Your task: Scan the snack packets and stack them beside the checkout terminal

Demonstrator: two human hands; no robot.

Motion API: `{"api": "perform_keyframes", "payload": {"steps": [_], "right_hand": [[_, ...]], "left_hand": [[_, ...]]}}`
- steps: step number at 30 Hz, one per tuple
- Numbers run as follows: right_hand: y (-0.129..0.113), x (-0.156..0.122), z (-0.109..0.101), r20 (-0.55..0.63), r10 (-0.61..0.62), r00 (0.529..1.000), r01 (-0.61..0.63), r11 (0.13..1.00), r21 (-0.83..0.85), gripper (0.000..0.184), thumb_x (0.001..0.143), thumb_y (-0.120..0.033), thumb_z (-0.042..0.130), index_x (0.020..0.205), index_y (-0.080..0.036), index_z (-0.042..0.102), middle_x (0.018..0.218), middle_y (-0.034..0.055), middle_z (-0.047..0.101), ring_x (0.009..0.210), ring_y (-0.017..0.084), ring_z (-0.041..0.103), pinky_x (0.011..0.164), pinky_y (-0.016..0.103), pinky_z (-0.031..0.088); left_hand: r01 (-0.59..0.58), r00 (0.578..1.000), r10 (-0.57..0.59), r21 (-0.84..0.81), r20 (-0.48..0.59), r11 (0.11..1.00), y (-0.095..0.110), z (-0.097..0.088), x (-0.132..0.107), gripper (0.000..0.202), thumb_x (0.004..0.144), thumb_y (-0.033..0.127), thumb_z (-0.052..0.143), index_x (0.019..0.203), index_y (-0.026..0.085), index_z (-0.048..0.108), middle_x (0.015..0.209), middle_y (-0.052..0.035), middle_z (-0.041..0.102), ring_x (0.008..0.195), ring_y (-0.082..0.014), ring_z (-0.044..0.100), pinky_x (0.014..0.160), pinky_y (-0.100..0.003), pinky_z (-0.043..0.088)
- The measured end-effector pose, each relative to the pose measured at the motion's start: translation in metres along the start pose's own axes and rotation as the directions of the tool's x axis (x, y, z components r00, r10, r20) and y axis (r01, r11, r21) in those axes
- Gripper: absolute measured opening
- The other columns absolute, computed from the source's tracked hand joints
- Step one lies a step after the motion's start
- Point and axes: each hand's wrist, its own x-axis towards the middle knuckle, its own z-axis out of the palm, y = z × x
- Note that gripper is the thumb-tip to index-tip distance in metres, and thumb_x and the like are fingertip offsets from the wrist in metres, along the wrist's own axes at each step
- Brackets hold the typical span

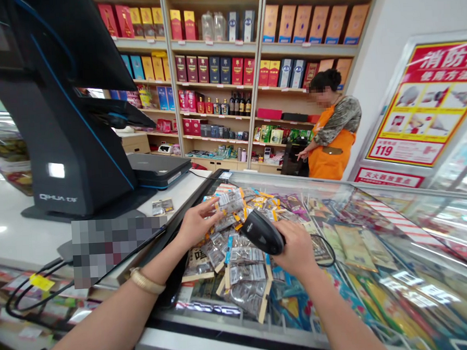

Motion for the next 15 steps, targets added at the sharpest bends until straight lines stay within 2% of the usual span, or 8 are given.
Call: {"api": "perform_keyframes", "payload": {"steps": [3, 7, 9, 12, 15], "right_hand": [[-0.0011, -0.0002, 0.0003, -0.012, 0.006, 1.0, -0.006, 1.0, 0.001, 0.024, 0.07, -0.027, 0.057, 0.091, -0.019, 0.065, 0.084, 0.0076, 0.07, 0.074, 0.022, 0.063, 0.068, 0.034, 0.046], [-0.0026, 0.0008, -0.0015, -0.064, 0.014, 0.998, -0.014, 1.0, -0.002, 0.025, 0.07, -0.027, 0.057, 0.092, -0.018, 0.065, 0.084, 0.0084, 0.07, 0.075, 0.023, 0.063, 0.069, 0.034, 0.047], [-0.0033, 0.002, -0.0033, -0.106, 0.02, 0.994, -0.022, 1.0, -0.013, 0.025, 0.07, -0.027, 0.056, 0.092, -0.018, 0.065, 0.084, 0.0085, 0.07, 0.075, 0.023, 0.063, 0.068, 0.035, 0.047], [-0.0042, 0.004, -0.0056, -0.139, 0.056, 0.989, -0.063, 0.997, -0.043, 0.026, 0.071, -0.027, 0.055, 0.093, -0.019, 0.066, 0.083, 0.0082, 0.069, 0.074, 0.023, 0.063, 0.067, 0.034, 0.046], [-0.0042, 0.0051, -0.0062, -0.132, 0.095, 0.987, -0.104, 0.992, -0.065, 0.027, 0.071, -0.027, 0.055, 0.094, -0.02, 0.066, 0.08, 0.0078, 0.069, 0.074, 0.023, 0.063, 0.066, 0.033, 0.046]], "left_hand": [[0.063, 0.99, -0.082, -0.165, -0.114, 0.984, 0.0022, -0.0028, 0.0017, 0.06, 0.069, 0.038, 0.076, 0.124, 0.015, 0.065, 0.115, -0.0117, 0.071, 0.082, -0.0225, 0.072, 0.073, -0.033, 0.06], [0.007, 0.987, -0.036, -0.177, -0.158, 0.984, 0.0052, -0.0042, 0.0028, 0.058, 0.069, 0.034, 0.076, 0.123, 0.014, 0.064, 0.088, -0.0074, 0.074, 0.069, -0.0162, 0.068, 0.066, -0.028, 0.058], [-0.061, 0.988, 0.038, -0.148, -0.151, 0.987, 0.0058, -0.0035, 0.0023, 0.053, 0.07, 0.032, 0.075, 0.119, 0.015, 0.066, 0.094, -0.0079, 0.073, 0.069, -0.0139, 0.066, 0.067, -0.027, 0.058], [-0.166, 0.979, 0.154, -0.088, -0.134, 0.982, 0.0072, -0.0026, 0.0006, 0.044, 0.073, 0.03, 0.072, 0.115, 0.018, 0.068, 0.114, -0.0106, 0.069, 0.071, -0.0115, 0.064, 0.067, -0.026, 0.058], [-0.231, 0.969, 0.222, -0.072, -0.111, 0.97, 0.0098, -0.0031, -0.0012, 0.042, 0.076, 0.029, 0.069, 0.116, 0.018, 0.067, 0.12, -0.0116, 0.066, 0.074, -0.0111, 0.063, 0.068, -0.026, 0.058]]}}
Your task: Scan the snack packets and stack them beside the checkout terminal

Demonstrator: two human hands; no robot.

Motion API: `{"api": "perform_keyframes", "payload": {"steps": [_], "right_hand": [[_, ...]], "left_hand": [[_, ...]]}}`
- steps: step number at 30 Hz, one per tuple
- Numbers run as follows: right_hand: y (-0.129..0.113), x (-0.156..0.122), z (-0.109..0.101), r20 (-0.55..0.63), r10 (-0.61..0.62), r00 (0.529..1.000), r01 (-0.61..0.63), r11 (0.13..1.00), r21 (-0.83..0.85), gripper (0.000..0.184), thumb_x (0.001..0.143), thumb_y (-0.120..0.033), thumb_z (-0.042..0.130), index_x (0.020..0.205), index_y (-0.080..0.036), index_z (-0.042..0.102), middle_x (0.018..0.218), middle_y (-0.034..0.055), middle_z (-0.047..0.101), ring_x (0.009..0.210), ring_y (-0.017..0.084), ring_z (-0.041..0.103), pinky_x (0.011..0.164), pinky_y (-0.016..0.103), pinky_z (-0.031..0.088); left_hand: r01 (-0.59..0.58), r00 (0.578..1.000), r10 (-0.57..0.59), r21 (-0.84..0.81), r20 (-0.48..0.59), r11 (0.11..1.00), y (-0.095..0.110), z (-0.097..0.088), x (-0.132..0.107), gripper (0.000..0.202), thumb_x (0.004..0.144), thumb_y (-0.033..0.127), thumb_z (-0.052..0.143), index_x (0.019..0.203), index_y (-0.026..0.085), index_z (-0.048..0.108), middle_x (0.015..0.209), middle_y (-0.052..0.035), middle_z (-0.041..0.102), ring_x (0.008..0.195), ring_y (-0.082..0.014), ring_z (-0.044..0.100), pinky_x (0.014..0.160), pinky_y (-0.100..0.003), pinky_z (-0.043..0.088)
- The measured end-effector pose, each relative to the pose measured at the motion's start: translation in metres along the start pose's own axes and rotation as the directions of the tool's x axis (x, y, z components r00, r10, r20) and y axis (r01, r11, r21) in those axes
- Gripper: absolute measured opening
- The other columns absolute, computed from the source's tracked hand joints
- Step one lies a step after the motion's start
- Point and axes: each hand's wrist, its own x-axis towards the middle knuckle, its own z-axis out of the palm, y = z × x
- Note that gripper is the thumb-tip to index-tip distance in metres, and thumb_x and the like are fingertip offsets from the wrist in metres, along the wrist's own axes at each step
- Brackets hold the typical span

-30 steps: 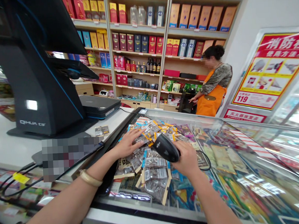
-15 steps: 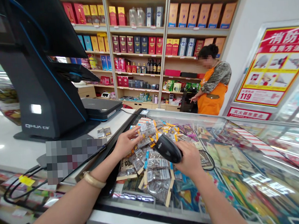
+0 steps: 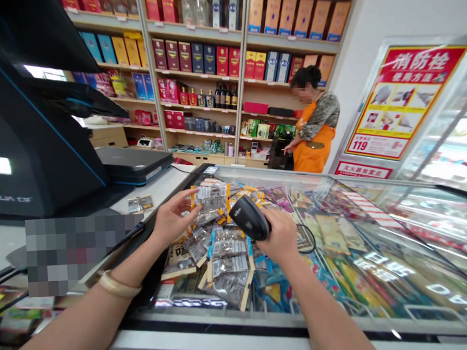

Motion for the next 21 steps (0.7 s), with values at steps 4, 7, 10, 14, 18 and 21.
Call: {"api": "perform_keyframes", "payload": {"steps": [4, 7, 10, 14, 18, 21], "right_hand": [[0.002, 0.0, 0.001, 0.031, 0.024, 0.999, -0.023, 0.999, -0.025, 0.027, 0.069, -0.025, 0.055, 0.093, -0.019, 0.066, 0.084, 0.0084, 0.07, 0.075, 0.024, 0.063, 0.067, 0.033, 0.046], [0.003, 0.0, 0.002, 0.048, 0.047, 0.998, -0.045, 0.998, -0.037, 0.027, 0.068, -0.025, 0.055, 0.092, -0.019, 0.066, 0.084, 0.0089, 0.07, 0.075, 0.024, 0.063, 0.068, 0.033, 0.046], [0.003, 0.001, 0.002, 0.056, 0.046, 0.997, -0.044, 0.998, -0.035, 0.026, 0.069, -0.027, 0.055, 0.091, -0.019, 0.066, 0.08, 0.0082, 0.07, 0.074, 0.024, 0.063, 0.067, 0.033, 0.046], [0.003, 0.0, 0.0, 0.024, 0.022, 0.999, -0.022, 0.999, -0.028, 0.025, 0.07, -0.028, 0.055, 0.09, -0.02, 0.066, 0.082, 0.0088, 0.071, 0.074, 0.025, 0.065, 0.065, 0.033, 0.047], [0.007, -0.003, 0.002, 0.03, 0.025, 0.999, -0.024, 0.999, -0.035, 0.026, 0.07, -0.028, 0.055, 0.092, -0.02, 0.066, 0.082, 0.0086, 0.071, 0.076, 0.025, 0.065, 0.066, 0.034, 0.049], [0.01, -0.005, 0.003, 0.028, 0.001, 1.0, 0.0, 0.999, -0.034, 0.028, 0.07, -0.029, 0.055, 0.095, -0.02, 0.066, 0.083, 0.0085, 0.071, 0.074, 0.025, 0.065, 0.065, 0.034, 0.049]], "left_hand": [[-0.041, 0.999, 0.041, 0.013, 0.012, 0.999, 0.003, -0.001, 0.0, 0.041, 0.078, 0.028, 0.067, 0.117, 0.018, 0.066, 0.115, -0.0107, 0.067, 0.075, -0.0112, 0.062, 0.069, -0.025, 0.058], [-0.053, 0.998, 0.053, 0.01, 0.024, 0.999, 0.004, -0.001, -0.001, 0.04, 0.078, 0.028, 0.067, 0.117, 0.018, 0.066, 0.113, -0.0103, 0.067, 0.074, -0.011, 0.062, 0.068, -0.025, 0.058], [-0.031, 0.999, 0.031, -0.006, 0.02, 0.999, 0.006, -0.001, -0.001, 0.041, 0.077, 0.03, 0.068, 0.116, 0.018, 0.068, 0.114, -0.0105, 0.067, 0.075, -0.0114, 0.062, 0.069, -0.026, 0.058], [0.155, 0.986, -0.157, -0.044, -0.064, 0.987, 0.004, 0.001, 0.0, 0.049, 0.072, 0.034, 0.072, 0.118, 0.017, 0.068, 0.112, -0.0103, 0.069, 0.07, -0.0119, 0.063, 0.065, -0.025, 0.057], [0.415, 0.846, -0.461, -0.211, -0.268, 0.885, -0.01, -0.004, 0.009, 0.053, 0.072, 0.03, 0.071, 0.122, 0.015, 0.063, 0.095, -0.0073, 0.071, 0.07, -0.0145, 0.065, 0.066, -0.028, 0.057], [0.441, 0.705, -0.615, -0.461, -0.353, 0.77, -0.025, -0.015, 0.018, 0.041, 0.071, 0.018, 0.067, 0.111, 0.02, 0.06, 0.098, -0.0041, 0.067, 0.081, -0.0136, 0.066, 0.077, -0.029, 0.057]]}}
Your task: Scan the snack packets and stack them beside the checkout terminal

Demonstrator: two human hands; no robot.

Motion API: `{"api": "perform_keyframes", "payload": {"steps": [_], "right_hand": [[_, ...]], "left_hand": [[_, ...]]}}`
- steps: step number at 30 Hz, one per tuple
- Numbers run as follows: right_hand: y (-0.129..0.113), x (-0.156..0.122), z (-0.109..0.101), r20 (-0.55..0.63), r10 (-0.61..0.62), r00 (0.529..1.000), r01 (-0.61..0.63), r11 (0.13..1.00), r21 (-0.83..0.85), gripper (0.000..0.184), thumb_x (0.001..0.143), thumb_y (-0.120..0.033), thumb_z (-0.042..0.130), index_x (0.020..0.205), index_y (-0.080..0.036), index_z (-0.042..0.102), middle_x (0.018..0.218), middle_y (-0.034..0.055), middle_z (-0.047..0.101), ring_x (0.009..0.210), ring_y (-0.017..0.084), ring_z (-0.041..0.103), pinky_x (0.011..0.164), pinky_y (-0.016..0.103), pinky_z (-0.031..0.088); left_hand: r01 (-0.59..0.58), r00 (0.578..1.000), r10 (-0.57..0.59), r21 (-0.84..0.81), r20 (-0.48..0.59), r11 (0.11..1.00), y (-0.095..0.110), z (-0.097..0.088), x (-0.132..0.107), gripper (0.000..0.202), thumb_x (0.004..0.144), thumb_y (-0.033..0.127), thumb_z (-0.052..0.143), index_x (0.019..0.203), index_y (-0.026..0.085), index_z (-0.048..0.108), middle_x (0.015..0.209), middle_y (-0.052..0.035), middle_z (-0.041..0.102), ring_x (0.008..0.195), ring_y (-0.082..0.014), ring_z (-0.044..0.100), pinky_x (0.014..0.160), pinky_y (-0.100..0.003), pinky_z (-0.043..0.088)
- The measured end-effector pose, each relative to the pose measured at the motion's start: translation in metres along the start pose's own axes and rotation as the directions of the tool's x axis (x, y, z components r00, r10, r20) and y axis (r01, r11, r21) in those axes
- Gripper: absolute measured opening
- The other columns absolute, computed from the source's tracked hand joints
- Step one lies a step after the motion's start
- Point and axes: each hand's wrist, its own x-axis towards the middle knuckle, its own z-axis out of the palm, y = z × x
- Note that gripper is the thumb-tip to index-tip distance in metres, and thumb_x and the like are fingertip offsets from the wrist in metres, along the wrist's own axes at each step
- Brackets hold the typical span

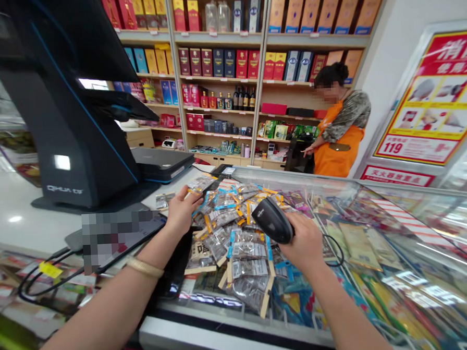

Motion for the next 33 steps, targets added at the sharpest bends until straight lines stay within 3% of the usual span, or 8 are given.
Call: {"api": "perform_keyframes", "payload": {"steps": [6, 13, 15, 18, 23, 26, 28, 33], "right_hand": [[0.001, 0.0, -0.001, -0.024, -0.058, 0.998, 0.058, 0.998, 0.028, 0.028, 0.07, -0.028, 0.056, 0.095, -0.019, 0.065, 0.083, 0.0092, 0.071, 0.075, 0.025, 0.066, 0.065, 0.034, 0.05], [0.001, -0.002, 0.003, -0.008, -0.02, 1.0, 0.02, 1.0, 0.023, 0.029, 0.07, -0.027, 0.055, 0.097, -0.019, 0.065, 0.085, 0.0096, 0.071, 0.077, 0.026, 0.066, 0.067, 0.035, 0.05], [0.001, -0.002, 0.003, -0.002, -0.017, 1.0, 0.017, 1.0, 0.02, 0.031, 0.07, -0.027, 0.055, 0.098, -0.019, 0.065, 0.085, 0.0096, 0.071, 0.077, 0.026, 0.066, 0.067, 0.036, 0.05], [0.001, -0.001, 0.003, -0.012, -0.023, 1.0, 0.024, 1.0, 0.015, 0.031, 0.07, -0.028, 0.056, 0.098, -0.019, 0.066, 0.083, 0.0091, 0.071, 0.075, 0.026, 0.066, 0.066, 0.036, 0.05], [-0.001, 0.001, 0.001, -0.007, -0.016, 1.0, 0.016, 1.0, 0.018, 0.026, 0.07, -0.027, 0.055, 0.093, -0.021, 0.066, 0.08, 0.0079, 0.07, 0.072, 0.025, 0.065, 0.064, 0.034, 0.05], [-0.002, 0.002, 0.001, 0.004, -0.01, 1.0, 0.01, 1.0, 0.029, 0.024, 0.07, -0.028, 0.055, 0.091, -0.021, 0.065, 0.079, 0.0078, 0.07, 0.072, 0.024, 0.065, 0.064, 0.033, 0.049], [-0.002, 0.002, 0.001, 0.002, -0.009, 1.0, 0.009, 0.999, 0.031, 0.023, 0.07, -0.028, 0.055, 0.09, -0.021, 0.065, 0.079, 0.0079, 0.07, 0.072, 0.024, 0.064, 0.063, 0.033, 0.049], [-0.002, 0.002, 0.0, 0.0, -0.007, 1.0, 0.007, 0.999, 0.033, 0.026, 0.069, -0.027, 0.055, 0.092, -0.02, 0.065, 0.081, 0.0082, 0.07, 0.072, 0.024, 0.065, 0.063, 0.034, 0.049]], "left_hand": [[0.028, 0.957, -0.089, -0.216, -0.277, 0.976, 0.005, -0.021, 0.033, 0.032, 0.061, 0.001, 0.058, 0.078, 0.022, 0.039, 0.074, 0.0044, 0.05, 0.074, -0.0087, 0.057, 0.075, -0.022, 0.049], [0.016, 0.922, -0.088, -0.188, -0.377, 0.982, 0.01, -0.022, 0.034, 0.031, 0.06, 0.005, 0.056, 0.082, 0.022, 0.042, 0.067, 0.0071, 0.039, 0.059, -0.0079, 0.046, 0.06, -0.02, 0.041], [0.035, 0.957, -0.052, -0.063, -0.285, 0.997, 0.009, -0.018, 0.025, 0.029, 0.062, 0.011, 0.062, 0.085, 0.021, 0.049, 0.071, 0.0046, 0.048, 0.061, -0.0097, 0.049, 0.061, -0.023, 0.042], [-0.06, 0.996, 0.039, 0.26, 0.083, 0.964, 0.007, -0.01, 0.008, 0.027, 0.063, 0.03, 0.072, 0.084, 0.019, 0.061, 0.076, -0.0016, 0.06, 0.064, -0.0136, 0.054, 0.063, -0.027, 0.043], [-0.46, 0.839, 0.067, 0.639, 0.54, 0.617, 0.002, -0.006, -0.011, 0.06, 0.039, 0.051, 0.086, 0.086, 0.019, 0.066, 0.085, -0.0074, 0.065, 0.082, -0.026, 0.061, 0.075, -0.034, 0.047], [-0.574, 0.792, 0.039, 0.722, 0.609, 0.385, 0.002, -0.008, -0.014, 0.069, 0.033, 0.055, 0.087, 0.088, 0.019, 0.066, 0.09, -0.0112, 0.066, 0.092, -0.033, 0.062, 0.078, -0.035, 0.047], [-0.577, 0.796, 0.02, 0.748, 0.606, 0.328, 0.003, -0.009, -0.015, 0.063, 0.037, 0.055, 0.086, 0.085, 0.019, 0.065, 0.088, -0.0111, 0.067, 0.088, -0.0325, 0.063, 0.074, -0.034, 0.047], [-0.531, 0.805, 0.005, 0.716, 0.594, 0.452, 0.011, -0.007, -0.016, 0.041, 0.044, 0.044, 0.084, 0.073, 0.022, 0.065, 0.072, -0.0039, 0.066, 0.071, -0.0245, 0.062, 0.065, -0.03, 0.044]]}}
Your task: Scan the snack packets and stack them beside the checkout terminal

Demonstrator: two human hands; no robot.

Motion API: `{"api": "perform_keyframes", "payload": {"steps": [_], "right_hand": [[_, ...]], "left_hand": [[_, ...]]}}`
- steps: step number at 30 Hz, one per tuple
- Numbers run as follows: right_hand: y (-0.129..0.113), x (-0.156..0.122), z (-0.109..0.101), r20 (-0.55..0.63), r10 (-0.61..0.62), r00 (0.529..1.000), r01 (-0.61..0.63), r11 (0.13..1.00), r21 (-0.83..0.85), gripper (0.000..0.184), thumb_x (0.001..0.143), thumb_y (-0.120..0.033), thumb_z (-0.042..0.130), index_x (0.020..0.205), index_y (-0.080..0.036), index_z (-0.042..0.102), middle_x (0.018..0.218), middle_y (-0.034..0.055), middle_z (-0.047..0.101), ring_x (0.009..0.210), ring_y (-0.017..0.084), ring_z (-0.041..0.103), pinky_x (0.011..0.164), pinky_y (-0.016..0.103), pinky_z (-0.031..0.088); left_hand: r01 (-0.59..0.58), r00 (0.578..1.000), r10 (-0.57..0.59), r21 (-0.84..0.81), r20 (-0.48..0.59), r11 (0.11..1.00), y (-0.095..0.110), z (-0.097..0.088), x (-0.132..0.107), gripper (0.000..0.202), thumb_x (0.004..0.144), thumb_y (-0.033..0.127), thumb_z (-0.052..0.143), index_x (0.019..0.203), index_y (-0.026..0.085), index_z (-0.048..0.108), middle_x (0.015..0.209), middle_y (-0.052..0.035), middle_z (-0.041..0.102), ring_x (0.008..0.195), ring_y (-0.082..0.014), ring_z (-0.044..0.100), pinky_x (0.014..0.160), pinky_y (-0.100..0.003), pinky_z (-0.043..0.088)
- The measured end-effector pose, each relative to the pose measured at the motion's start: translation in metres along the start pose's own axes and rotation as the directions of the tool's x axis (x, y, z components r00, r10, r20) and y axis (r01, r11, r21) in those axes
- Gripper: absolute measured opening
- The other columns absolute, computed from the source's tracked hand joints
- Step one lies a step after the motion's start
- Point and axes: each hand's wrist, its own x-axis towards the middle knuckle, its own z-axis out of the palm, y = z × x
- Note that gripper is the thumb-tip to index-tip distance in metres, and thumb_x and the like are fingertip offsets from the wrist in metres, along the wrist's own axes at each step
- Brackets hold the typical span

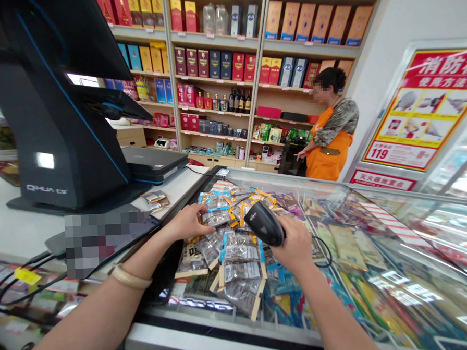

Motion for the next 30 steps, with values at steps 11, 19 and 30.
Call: {"api": "perform_keyframes", "payload": {"steps": [11, 19, 30], "right_hand": [[0.0, 0.0, 0.001, 0.008, 0.021, 1.0, -0.021, 1.0, 0.015, 0.029, 0.07, -0.028, 0.056, 0.096, -0.02, 0.066, 0.084, 0.0085, 0.071, 0.075, 0.025, 0.065, 0.067, 0.035, 0.051], [-0.001, 0.001, 0.0, -0.004, -0.001, 1.0, 0.001, 1.0, 0.013, 0.027, 0.071, -0.026, 0.055, 0.095, -0.02, 0.066, 0.084, 0.0081, 0.071, 0.076, 0.024, 0.065, 0.067, 0.034, 0.05], [-0.002, 0.0, 0.001, 0.133, 0.012, 0.991, -0.016, 0.999, 0.029, 0.026, 0.068, -0.024, 0.056, 0.092, -0.02, 0.066, 0.086, 0.008, 0.072, 0.079, 0.024, 0.064, 0.073, 0.034, 0.048]], "left_hand": [[0.203, 0.956, 0.05, -0.771, 0.29, 0.604, 0.012, -0.025, -0.007, 0.05, 0.045, 0.025, 0.086, 0.09, 0.02, 0.066, 0.08, -0.0024, 0.071, 0.068, -0.0165, 0.065, 0.062, -0.026, 0.051], [-0.054, 0.996, 0.086, -0.789, -0.002, 0.612, 0.015, -0.007, -0.001, 0.067, 0.058, 0.026, 0.082, 0.122, 0.02, 0.059, 0.109, -0.0081, 0.07, 0.091, -0.0195, 0.068, 0.083, -0.031, 0.054], [-0.16, 0.986, 0.139, -0.749, -0.091, 0.644, 0.014, -0.003, 0.001, 0.064, 0.061, 0.031, 0.082, 0.12, 0.017, 0.06, 0.116, -0.0118, 0.069, 0.104, -0.0252, 0.067, 0.094, -0.039, 0.052]]}}
